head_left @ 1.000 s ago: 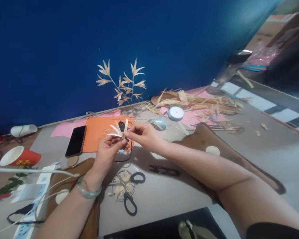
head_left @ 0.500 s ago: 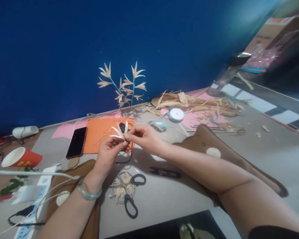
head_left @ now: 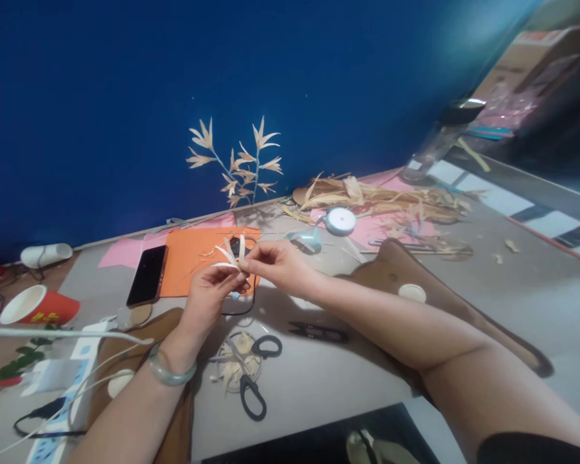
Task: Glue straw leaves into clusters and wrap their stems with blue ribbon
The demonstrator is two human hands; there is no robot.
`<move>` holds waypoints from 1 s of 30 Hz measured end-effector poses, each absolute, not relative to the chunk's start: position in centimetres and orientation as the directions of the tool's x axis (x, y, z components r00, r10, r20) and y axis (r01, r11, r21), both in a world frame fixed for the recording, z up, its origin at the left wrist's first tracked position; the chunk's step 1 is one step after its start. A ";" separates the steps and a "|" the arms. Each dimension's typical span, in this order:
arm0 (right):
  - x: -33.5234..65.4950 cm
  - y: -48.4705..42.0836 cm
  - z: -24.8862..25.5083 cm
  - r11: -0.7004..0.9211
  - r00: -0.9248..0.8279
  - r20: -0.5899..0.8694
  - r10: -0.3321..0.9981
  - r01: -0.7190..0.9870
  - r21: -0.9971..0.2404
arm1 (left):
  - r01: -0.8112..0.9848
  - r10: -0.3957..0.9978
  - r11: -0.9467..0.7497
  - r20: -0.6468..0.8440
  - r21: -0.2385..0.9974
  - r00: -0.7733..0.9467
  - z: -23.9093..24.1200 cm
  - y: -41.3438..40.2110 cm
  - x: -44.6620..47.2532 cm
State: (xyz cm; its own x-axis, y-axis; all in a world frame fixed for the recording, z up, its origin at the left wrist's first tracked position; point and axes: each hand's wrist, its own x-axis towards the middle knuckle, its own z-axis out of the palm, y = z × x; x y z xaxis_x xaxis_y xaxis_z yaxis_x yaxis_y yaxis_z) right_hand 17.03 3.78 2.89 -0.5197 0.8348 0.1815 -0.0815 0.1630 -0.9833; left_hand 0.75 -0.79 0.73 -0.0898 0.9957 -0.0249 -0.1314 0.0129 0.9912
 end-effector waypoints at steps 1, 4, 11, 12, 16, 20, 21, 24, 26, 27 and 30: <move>17.0 3.8 2.9 0.176 -0.514 0.191 0.836 -0.078 -0.981 | -0.139 0.995 0.010 -0.023 0.990 -0.093 0.7 -0.8 0.7; 16.9 3.9 3.1 0.202 -0.449 0.230 0.863 -0.109 -0.973 | -0.190 0.991 -0.019 -0.007 0.982 -0.135 0.8 -0.5 0.5; 17.7 6.1 3.7 0.353 -0.234 0.328 0.915 0.075 -0.932 | -0.309 0.957 -0.030 -0.062 0.950 -0.283 0.6 0.6 -0.4; 17.8 6.5 3.6 0.428 -0.283 0.362 0.888 0.224 -0.876 | -0.321 0.953 -0.025 -0.074 0.947 -0.294 0.6 0.7 -0.6; 17.4 7.1 2.4 0.606 -0.557 0.240 0.795 0.735 -0.303 | -0.360 0.949 -0.023 -0.093 0.933 -0.302 0.6 0.8 -0.7; 15.7 7.4 0.9 0.611 -0.609 0.074 0.790 0.791 -0.019 | -0.387 0.954 -0.047 -0.073 0.921 -0.290 0.5 0.8 -0.7; 15.2 7.6 0.7 0.611 -0.609 0.053 0.791 0.792 -0.009 | -0.391 0.955 -0.057 -0.064 0.919 -0.289 0.5 0.8 -0.7; 14.0 8.3 0.1 0.599 -0.598 0.022 0.801 0.801 -0.007 | -0.405 0.954 -0.077 -0.051 0.911 -0.296 0.6 0.8 -0.8; 13.6 8.5 0.1 0.589 -0.588 0.019 0.808 0.808 -0.017 | -0.414 0.951 -0.086 -0.049 0.906 -0.305 0.6 0.8 -0.9; 13.6 8.6 0.1 0.585 -0.584 0.025 0.811 0.811 -0.027 | -0.416 0.950 -0.090 -0.048 0.905 -0.310 0.6 0.8 -0.9; 14.2 8.5 0.8 0.571 -0.567 0.072 0.821 0.818 -0.063 | -0.416 0.944 -0.106 -0.040 0.903 -0.327 0.6 0.9 -1.1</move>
State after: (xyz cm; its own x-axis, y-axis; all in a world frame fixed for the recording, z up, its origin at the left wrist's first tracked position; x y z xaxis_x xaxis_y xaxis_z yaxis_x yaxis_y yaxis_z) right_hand 14.18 8.48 0.83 -0.5670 0.8205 0.0724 0.8184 0.5711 -0.0630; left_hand -1.06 0.93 0.61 -0.3265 0.9444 -0.0396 -0.4164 -0.1061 0.9030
